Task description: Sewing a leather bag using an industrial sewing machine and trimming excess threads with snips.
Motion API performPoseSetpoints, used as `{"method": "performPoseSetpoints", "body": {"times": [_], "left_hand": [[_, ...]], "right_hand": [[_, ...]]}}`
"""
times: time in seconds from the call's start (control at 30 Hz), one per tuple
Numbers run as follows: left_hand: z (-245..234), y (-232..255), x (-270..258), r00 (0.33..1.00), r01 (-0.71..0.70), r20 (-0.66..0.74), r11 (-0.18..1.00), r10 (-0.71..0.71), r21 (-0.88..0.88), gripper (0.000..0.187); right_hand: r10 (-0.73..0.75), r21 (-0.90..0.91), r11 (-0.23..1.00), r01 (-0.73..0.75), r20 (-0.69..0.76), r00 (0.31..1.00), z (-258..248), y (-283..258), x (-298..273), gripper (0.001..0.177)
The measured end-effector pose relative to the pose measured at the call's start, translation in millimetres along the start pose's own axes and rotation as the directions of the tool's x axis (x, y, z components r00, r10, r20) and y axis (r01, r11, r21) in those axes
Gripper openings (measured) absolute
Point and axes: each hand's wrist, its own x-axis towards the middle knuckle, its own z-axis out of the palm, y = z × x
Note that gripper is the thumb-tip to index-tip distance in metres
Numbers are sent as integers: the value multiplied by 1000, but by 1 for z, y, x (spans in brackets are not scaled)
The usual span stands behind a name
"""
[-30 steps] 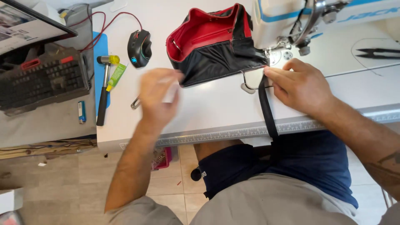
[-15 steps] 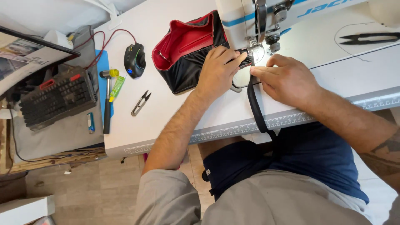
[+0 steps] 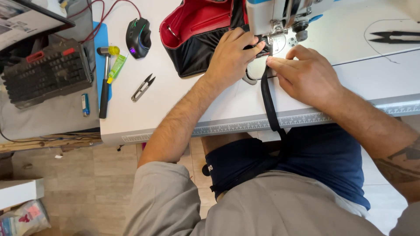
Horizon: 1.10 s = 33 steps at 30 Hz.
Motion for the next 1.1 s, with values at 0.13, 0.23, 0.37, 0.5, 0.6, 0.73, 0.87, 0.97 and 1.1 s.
{"method": "performPoseSetpoints", "body": {"times": [0.13,0.23,0.37,0.5,0.6,0.73,0.87,0.97,1.1], "left_hand": [[2,-2,1,1000,5,-1,1000,-5,15,31],[2,-3,4,1000,1,-28,1000,-2,-22,24],[5,-6,2,999,6,-45,1000,-7,-12,26],[5,-6,2,999,12,-42,1000,-12,7,27],[10,-8,2,998,22,-60,1000,-21,20,24],[8,-6,2,998,18,-66,999,-15,34,24],[11,-1,1,997,67,-40,995,-64,70,27],[9,6,3,993,115,24,989,-118,96,32],[7,0,7,989,96,99,990,-107,104,34]], "right_hand": [[-3,2,1000,3,-8,1000,0,0,0,32],[2,13,1000,-2,-4,1000,1,1,-1,33],[1,24,1000,-2,6,1000,2,2,0,35],[6,46,999,-6,2,1000,2,2,0,36],[8,40,999,-8,4,1000,4,3,-1,37],[-9,67,998,9,-4,1000,5,5,-1,39],[24,77,997,-24,3,1000,7,7,-3,40],[28,96,995,-28,-6,1000,7,9,-5,39],[-11,114,993,16,-41,999,3,9,0,33]]}}
